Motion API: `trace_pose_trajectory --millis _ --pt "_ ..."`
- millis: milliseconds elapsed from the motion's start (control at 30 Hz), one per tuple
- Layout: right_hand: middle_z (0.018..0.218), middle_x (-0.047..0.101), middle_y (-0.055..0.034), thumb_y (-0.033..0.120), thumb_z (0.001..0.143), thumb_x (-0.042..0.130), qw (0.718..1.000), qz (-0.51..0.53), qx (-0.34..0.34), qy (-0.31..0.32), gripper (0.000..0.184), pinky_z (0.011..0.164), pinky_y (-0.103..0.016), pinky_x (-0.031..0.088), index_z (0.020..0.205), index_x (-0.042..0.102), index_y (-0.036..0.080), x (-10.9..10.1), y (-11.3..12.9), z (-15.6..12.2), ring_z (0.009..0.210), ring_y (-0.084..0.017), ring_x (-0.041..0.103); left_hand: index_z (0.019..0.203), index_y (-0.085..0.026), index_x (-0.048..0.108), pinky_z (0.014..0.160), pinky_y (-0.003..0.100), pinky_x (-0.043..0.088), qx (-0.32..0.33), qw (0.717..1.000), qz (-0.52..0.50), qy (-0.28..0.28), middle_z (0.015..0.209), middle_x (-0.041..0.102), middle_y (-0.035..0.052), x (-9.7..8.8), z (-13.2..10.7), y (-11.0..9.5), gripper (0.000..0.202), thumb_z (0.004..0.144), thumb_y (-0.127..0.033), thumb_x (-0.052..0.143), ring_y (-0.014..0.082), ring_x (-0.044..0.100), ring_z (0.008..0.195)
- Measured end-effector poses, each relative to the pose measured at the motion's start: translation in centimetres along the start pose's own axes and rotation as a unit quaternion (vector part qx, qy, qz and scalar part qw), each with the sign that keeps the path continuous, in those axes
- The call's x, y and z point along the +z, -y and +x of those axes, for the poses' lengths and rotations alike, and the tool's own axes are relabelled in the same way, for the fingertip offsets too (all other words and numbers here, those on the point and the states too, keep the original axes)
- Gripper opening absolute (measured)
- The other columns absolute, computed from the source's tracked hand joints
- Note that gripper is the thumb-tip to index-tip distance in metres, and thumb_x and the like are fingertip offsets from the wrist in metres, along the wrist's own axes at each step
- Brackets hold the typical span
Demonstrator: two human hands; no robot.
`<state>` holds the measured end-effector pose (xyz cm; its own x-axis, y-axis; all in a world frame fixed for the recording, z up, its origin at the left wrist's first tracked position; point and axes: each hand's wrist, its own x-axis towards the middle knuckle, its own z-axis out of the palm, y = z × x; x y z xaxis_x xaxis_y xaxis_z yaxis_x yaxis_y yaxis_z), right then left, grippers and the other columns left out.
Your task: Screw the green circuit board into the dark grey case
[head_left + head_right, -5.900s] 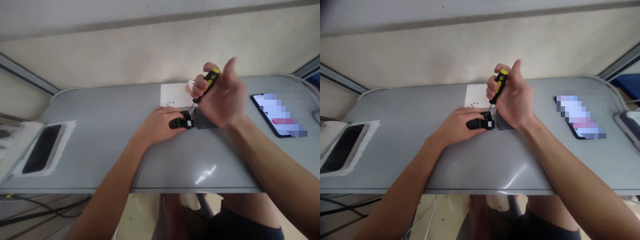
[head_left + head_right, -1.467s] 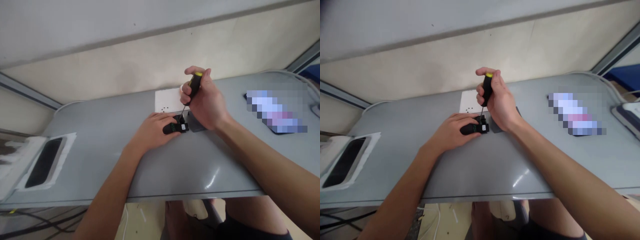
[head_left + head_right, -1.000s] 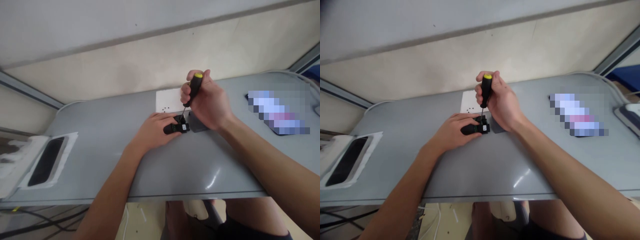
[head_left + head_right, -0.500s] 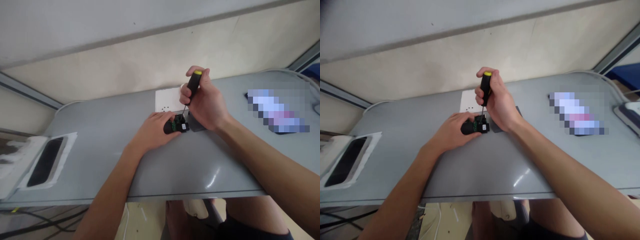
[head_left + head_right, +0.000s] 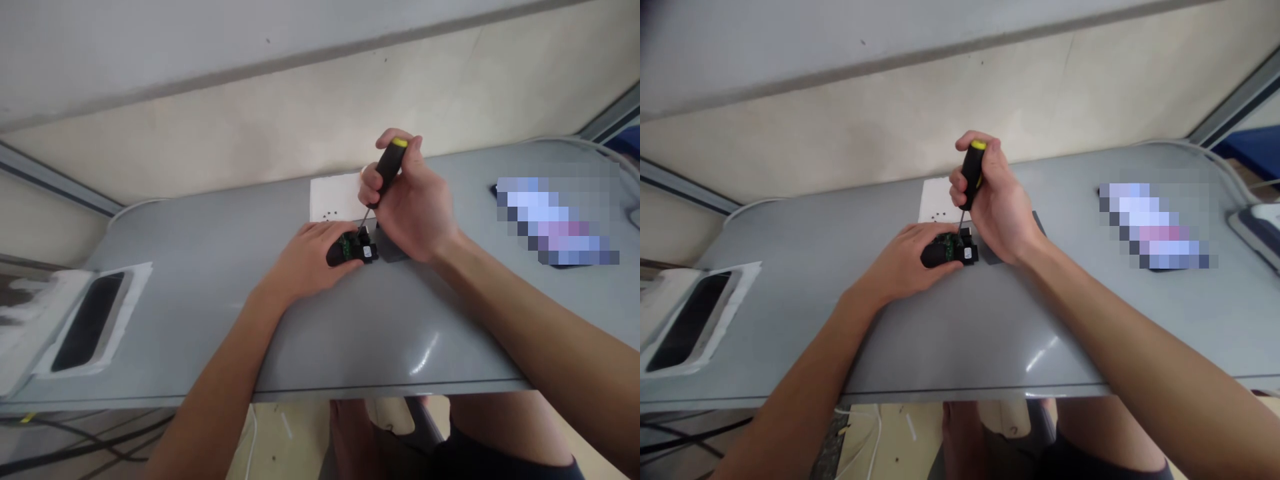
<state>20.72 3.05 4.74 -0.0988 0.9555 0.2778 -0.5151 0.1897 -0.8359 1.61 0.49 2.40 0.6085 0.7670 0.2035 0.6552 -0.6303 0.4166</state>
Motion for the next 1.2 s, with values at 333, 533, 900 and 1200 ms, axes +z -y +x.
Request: trace_pose_trajectory --millis 333,533,900,1200 --pt "0.070 0.049 -0.0017 0.077 0.089 0.054 1.000 -0.005 0.013 -0.015 0.044 0.058 -0.036 0.042 0.096 0.055 0.033 0.26 0.13 -0.08 0.070 -0.022 0.052 0.131 -0.025 0.060 0.114 0.045 0.043 -0.009 1.000 -0.006 -0.001 0.134 0.070 0.0034 -0.11 -0.01 -0.15 0.045 0.091 -0.038 0.073 0.0265 0.063 0.126" --pt "0.070 0.049 -0.0017 0.072 0.092 0.055 1.000 0.015 0.009 -0.001 0.041 0.057 -0.035 0.042 0.095 0.055 0.032 0.14 0.14 -0.05 0.069 -0.021 0.052 0.131 -0.026 0.059 0.115 0.043 0.043 -0.005 1.000 -0.008 -0.009 0.135 0.070 0.0019 0.04 -0.02 0.00 0.045 0.090 -0.039 0.074 0.0254 0.062 0.127" --pt "0.068 0.047 -0.0005 0.074 0.091 0.054 1.000 0.018 0.000 0.008 0.043 0.058 -0.035 0.040 0.094 0.056 0.031 0.43 0.36 -0.07 0.066 -0.020 0.052 0.131 -0.026 0.058 0.116 0.044 0.042 -0.008 1.000 -0.012 -0.021 0.136 0.068 0.0030 0.42 -0.03 0.09 0.046 0.090 -0.039 0.075 0.0260 0.059 0.131" --pt "0.071 0.044 0.0001 0.065 0.099 0.049 1.000 0.009 0.003 -0.008 0.036 0.063 -0.032 0.043 0.095 0.055 0.029 0.83 0.26 -0.19 0.066 -0.018 0.049 0.130 -0.027 0.058 0.116 0.046 0.043 -0.010 0.999 -0.006 -0.034 0.137 0.066 0.0040 0.42 -0.04 -0.16 0.045 0.091 -0.040 0.073 0.0281 0.058 0.132"
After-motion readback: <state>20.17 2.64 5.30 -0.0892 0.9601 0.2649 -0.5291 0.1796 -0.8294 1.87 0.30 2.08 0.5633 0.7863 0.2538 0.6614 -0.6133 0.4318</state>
